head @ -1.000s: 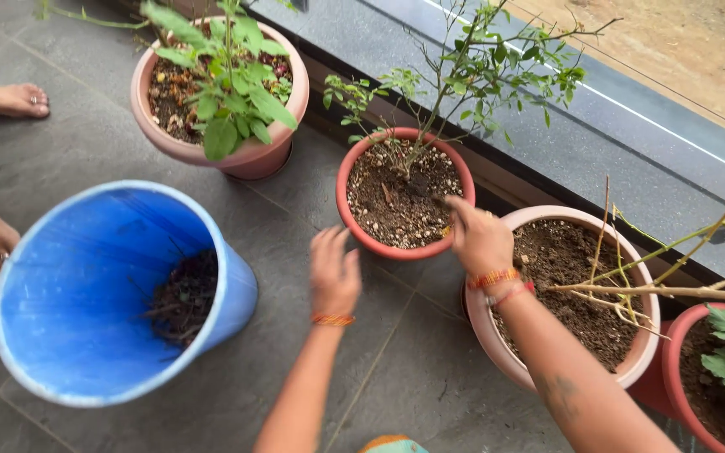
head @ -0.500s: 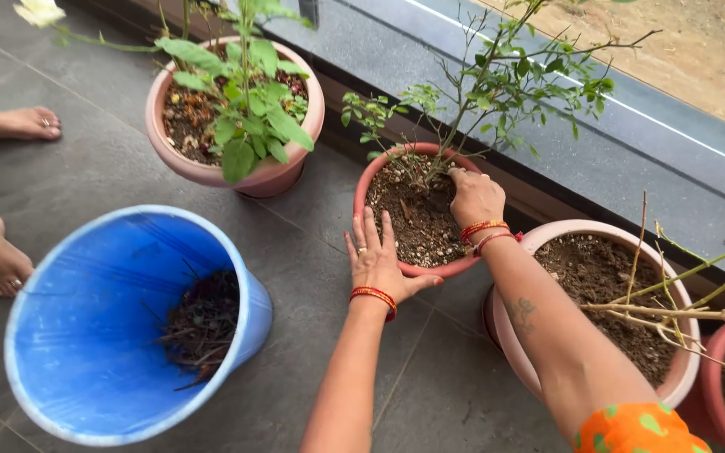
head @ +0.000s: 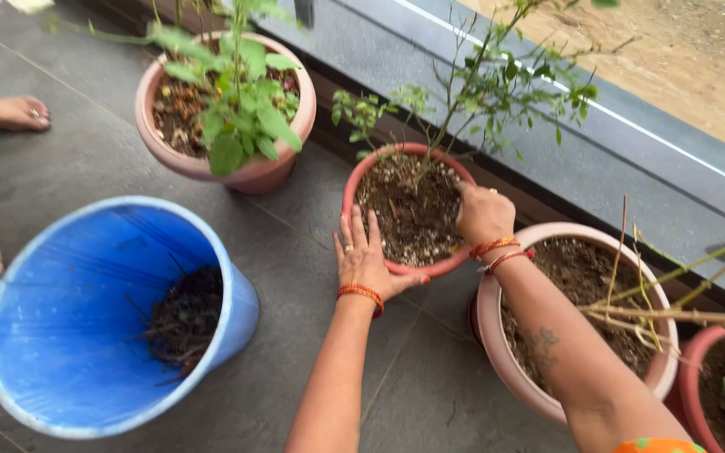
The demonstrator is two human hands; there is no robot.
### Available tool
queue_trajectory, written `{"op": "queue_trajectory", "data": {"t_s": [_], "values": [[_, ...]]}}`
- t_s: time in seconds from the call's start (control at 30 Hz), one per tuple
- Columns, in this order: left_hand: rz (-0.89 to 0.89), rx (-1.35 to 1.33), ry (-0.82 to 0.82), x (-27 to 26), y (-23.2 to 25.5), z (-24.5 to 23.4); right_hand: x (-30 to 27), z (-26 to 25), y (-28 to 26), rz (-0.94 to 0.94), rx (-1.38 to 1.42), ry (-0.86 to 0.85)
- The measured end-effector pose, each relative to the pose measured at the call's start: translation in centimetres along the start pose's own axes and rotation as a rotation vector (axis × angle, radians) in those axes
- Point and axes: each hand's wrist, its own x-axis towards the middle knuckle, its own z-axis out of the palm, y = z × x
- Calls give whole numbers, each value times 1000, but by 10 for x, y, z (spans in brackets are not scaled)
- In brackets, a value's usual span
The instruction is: Loosening soil and removing dry twigs from potted plants on a balcony.
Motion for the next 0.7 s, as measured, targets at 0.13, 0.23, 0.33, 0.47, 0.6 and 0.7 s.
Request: {"op": "queue_trajectory", "data": {"t_s": [0.13,0.23,0.33,0.47,0.6,0.7], "values": [[-19,-4,9,-3,4,0,9,23,7,-72,10,115],[-29,-39,84,-7,7,4,2,16,-5,-23,0,18],[-28,-34,126,-1,10,3,-17,9,-19,23,-3,-110],[-63,2,82,-2,15,1,-38,14,-33,-11,33,-81],[-79,-16,82,-7,16,1,-57,-13,-36,-1,152,-226],[-72,-44,112,-14,11,7,-92,-88,-49,28,305,-217]]}}
